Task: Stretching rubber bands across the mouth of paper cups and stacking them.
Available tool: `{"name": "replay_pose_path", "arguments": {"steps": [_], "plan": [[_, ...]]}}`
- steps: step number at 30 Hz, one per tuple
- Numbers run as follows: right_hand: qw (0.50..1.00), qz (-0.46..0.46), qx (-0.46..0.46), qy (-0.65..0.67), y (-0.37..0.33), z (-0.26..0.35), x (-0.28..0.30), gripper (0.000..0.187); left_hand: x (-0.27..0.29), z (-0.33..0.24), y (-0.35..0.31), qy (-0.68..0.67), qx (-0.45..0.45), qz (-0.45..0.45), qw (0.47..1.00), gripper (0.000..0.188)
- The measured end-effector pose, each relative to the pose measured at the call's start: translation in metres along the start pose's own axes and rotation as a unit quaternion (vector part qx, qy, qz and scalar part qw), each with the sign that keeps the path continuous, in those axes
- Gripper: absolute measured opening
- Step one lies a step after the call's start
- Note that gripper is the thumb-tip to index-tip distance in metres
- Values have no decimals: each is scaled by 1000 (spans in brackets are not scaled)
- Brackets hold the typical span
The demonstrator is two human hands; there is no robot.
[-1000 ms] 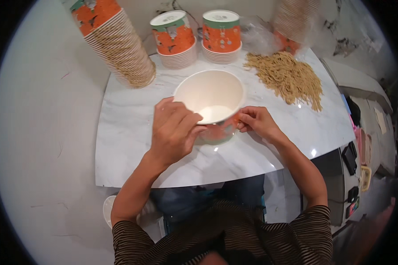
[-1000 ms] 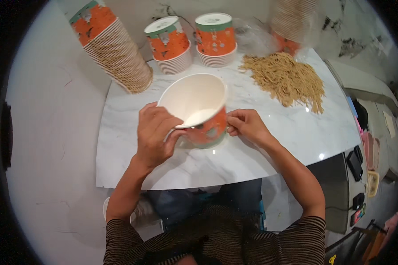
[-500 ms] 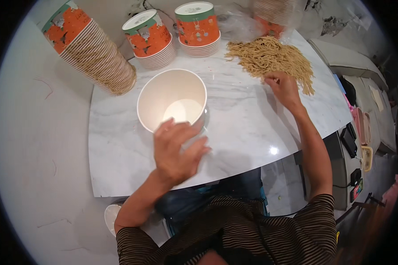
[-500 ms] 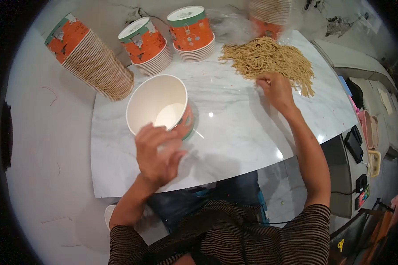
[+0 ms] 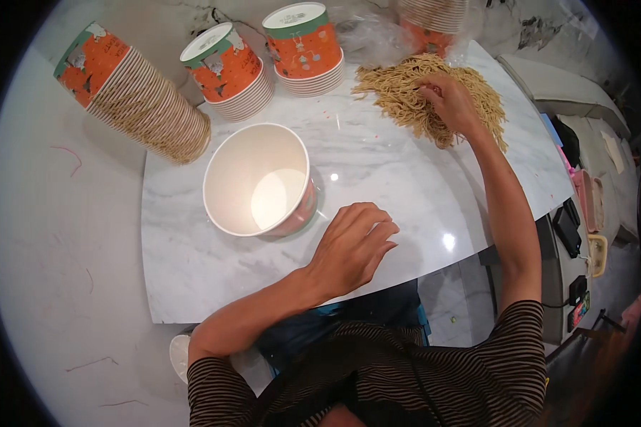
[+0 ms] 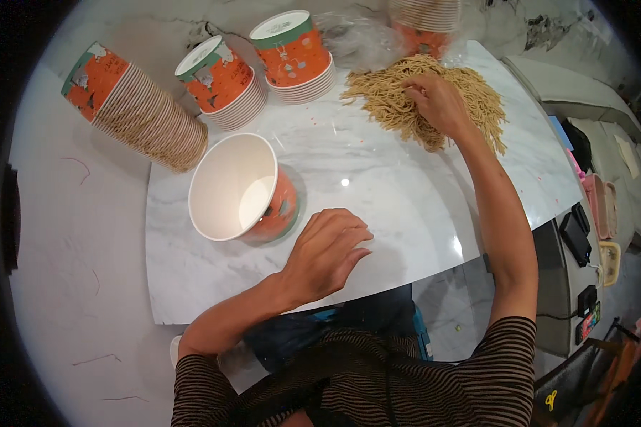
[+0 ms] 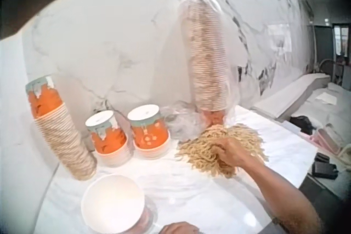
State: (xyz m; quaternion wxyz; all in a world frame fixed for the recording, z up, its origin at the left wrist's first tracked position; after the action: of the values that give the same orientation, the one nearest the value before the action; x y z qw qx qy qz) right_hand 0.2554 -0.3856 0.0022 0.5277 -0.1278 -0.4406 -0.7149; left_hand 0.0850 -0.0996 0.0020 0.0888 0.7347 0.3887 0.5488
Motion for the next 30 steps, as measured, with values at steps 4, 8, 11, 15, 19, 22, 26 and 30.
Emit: {"name": "replay_pose_path", "arguments": {"steps": [4,8,11,15,19,22,26,30], "plan": [[996,75,40,-19,0,11,-7,18,-12,6,12,-10,19,20,1000,33],[992,76,50,-84,0,7,-16,17,-23,8,21,-11,22,29,999,32],[991,88,45,-86,0,2,-20,16,-32,10,28,-24,22,28,999,31],[999,21,45,21,-5,-9,-8,14,-42,19,45,-27,16,21,999,30],[996,16,0,91,-7,-28,-5,15,-54,42,68,-35,57,-12,998,31],[990,-5,27,139,-10,-33,-4,14,-63,72,93,-45,120,-77,989,33],[959,5,-37,281,-15,-36,0,15,-68,101,135,-35,143,-151,978,39],[931,38,-83,355,-17,-29,2,16,-74,111,163,-16,124,-195,973,35]]}}
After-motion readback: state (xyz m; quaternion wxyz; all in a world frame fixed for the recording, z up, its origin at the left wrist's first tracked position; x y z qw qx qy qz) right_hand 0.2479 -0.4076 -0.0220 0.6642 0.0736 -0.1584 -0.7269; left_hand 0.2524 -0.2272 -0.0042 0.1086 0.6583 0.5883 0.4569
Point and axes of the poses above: each hand's wrist, its own y-axis towards the middle knuckle, its own x-axis out of the back of the hand, z = x × y, the point moved 7 cm from there along y, towards the middle knuckle, and after that the axes turned 8 degrees about y, right-handed, at the moved point
